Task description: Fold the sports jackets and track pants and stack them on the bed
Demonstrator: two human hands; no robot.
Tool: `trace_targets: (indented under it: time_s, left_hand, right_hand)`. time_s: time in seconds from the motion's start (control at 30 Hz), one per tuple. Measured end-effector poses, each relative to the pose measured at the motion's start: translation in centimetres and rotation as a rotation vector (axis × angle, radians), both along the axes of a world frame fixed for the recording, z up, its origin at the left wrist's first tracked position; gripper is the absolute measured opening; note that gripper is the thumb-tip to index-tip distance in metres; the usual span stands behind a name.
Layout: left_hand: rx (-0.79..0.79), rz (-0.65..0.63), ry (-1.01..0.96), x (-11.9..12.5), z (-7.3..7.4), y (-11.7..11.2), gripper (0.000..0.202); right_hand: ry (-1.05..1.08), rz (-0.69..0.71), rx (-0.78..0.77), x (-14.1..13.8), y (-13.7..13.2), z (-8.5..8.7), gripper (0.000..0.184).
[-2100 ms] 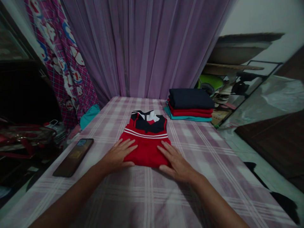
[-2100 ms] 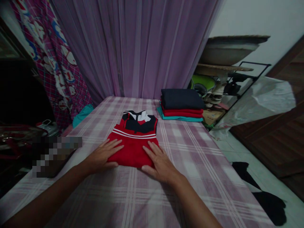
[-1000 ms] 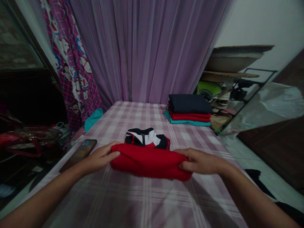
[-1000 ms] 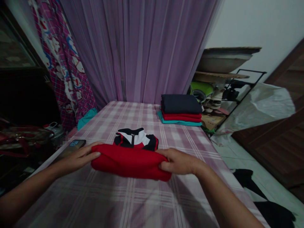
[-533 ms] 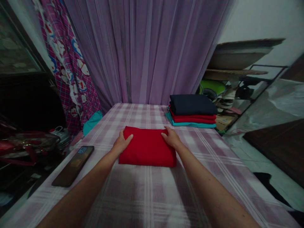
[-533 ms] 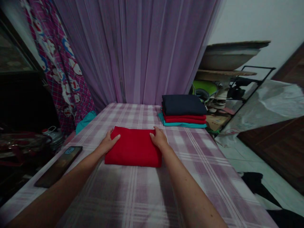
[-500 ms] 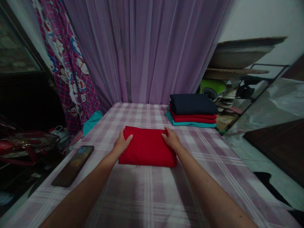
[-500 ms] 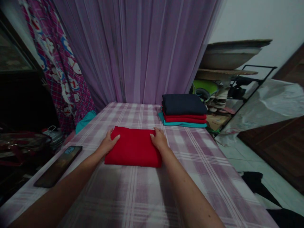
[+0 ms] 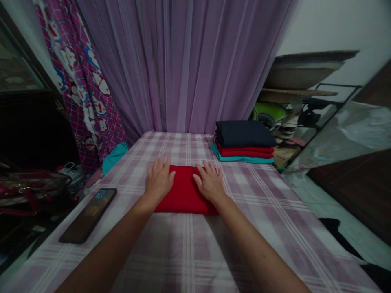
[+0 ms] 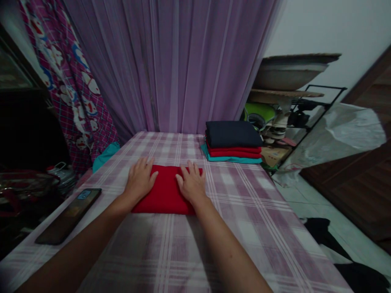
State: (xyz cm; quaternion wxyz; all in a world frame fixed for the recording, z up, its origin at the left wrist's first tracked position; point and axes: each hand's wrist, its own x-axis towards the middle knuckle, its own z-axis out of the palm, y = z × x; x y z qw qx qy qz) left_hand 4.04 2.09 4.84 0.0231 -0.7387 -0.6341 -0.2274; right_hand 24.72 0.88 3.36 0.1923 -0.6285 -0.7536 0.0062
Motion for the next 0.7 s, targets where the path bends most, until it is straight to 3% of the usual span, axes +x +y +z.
trace_targets:
  time_s: [0.1,0.17,0.27,0.47,0.7]
  left_hand:
    - [-0.121,-0.122,0.071,1.8,-0.9,0.5,0.048]
    - [-0.209,-0.11,0.043,2.1,-2.4,0.9,0.049]
    - [-0.198,-0.081,-0.013,1.5,-4.3,1.0,0.052]
    - [-0.203,-0.084,0.01,0.4,-5.0,0.6,0.056]
    - [-0.181,-0.023,-0.152,-0.9,-7.0,2.6,0.052]
  right_hand:
    - [-0.066,0.099,-0.116,-2.1,-0.9,-1.0,0.055]
    - [-0.081,0.114,-0.154,-2.6,-1.3,-1.9,0.057]
    - [-0.08,0.13,-0.13,-2.2,-1.5,-2.7,0.058]
    - [-0.022,-0.108,-0.136,-0.2,-1.7,-3.4,0.059]
    - [0.018,-0.106,-0.184,0.1,-1.6,-3.5,0.057]
